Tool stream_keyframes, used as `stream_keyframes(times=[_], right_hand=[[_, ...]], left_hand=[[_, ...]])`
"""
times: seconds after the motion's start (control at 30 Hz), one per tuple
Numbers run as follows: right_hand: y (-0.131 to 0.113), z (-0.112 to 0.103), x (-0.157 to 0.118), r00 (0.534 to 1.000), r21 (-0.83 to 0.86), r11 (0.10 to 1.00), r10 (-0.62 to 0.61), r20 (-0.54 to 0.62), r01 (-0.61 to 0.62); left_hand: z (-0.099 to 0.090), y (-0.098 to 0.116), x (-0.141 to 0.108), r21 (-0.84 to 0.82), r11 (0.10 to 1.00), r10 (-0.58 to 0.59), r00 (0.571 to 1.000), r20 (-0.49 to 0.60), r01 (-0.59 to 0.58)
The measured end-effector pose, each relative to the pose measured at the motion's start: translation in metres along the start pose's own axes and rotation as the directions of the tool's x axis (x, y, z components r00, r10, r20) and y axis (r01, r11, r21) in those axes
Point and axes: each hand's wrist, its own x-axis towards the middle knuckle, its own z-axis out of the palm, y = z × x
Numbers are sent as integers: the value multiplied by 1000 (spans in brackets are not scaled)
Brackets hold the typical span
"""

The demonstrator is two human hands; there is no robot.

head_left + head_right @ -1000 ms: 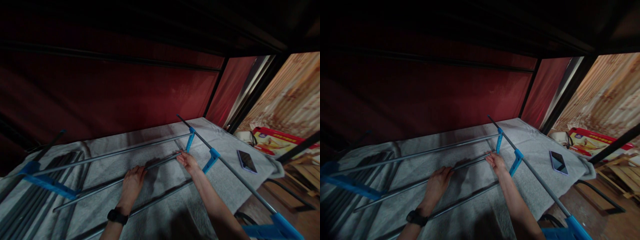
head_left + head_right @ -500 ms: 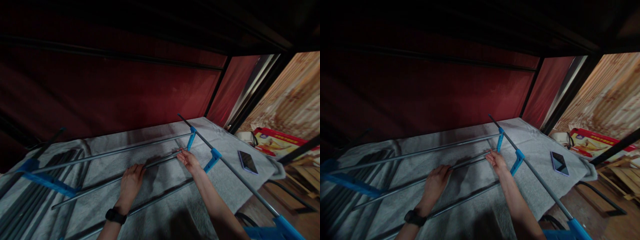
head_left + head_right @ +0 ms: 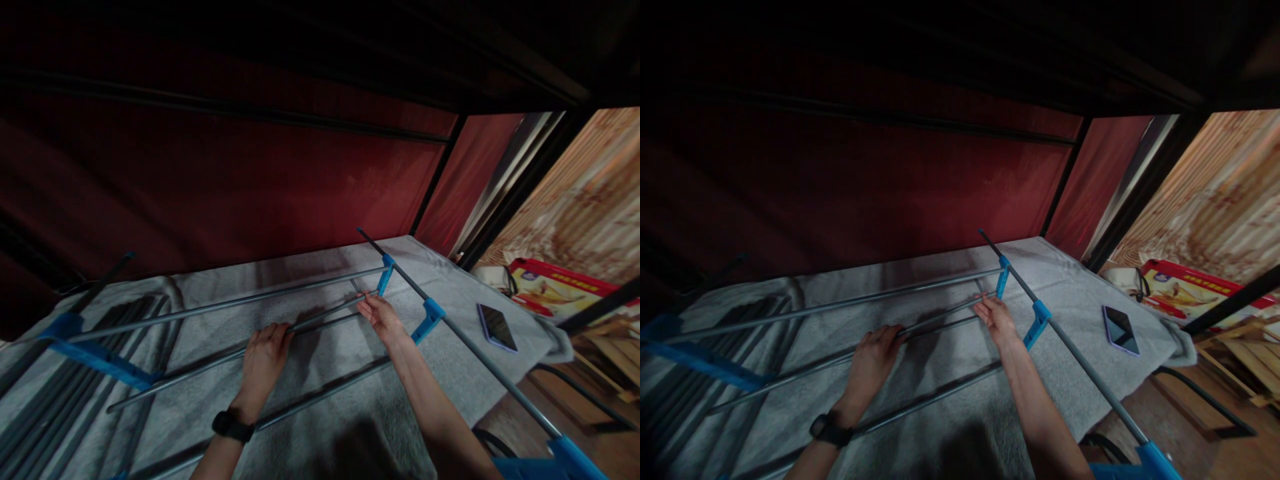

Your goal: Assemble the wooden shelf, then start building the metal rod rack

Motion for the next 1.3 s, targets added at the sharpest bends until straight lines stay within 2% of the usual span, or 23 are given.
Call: stream_keyframes(times=[0.53,1.0,1.1,1.17,1.3], right_hand=[[-9,9,0,999,-7,999,-46,4,46],[-9,2,-2,1000,-41,999,-24,-16,24],[-6,-5,-6,993,-115,989,-103,-54,97],[-3,-12,-5,970,-194,964,-210,-122,184],[-2,-27,2,844,-378,845,-482,-236,377]], left_hand=[[-5,-2,13,23,999,26,1000,-2,-25],[-10,-4,23,54,996,77,996,-33,-75],[-12,-4,23,60,995,82,996,-36,-80],[-13,-4,24,73,993,90,995,-34,-88],[-13,-5,24,80,993,93,995,-35,-90]])
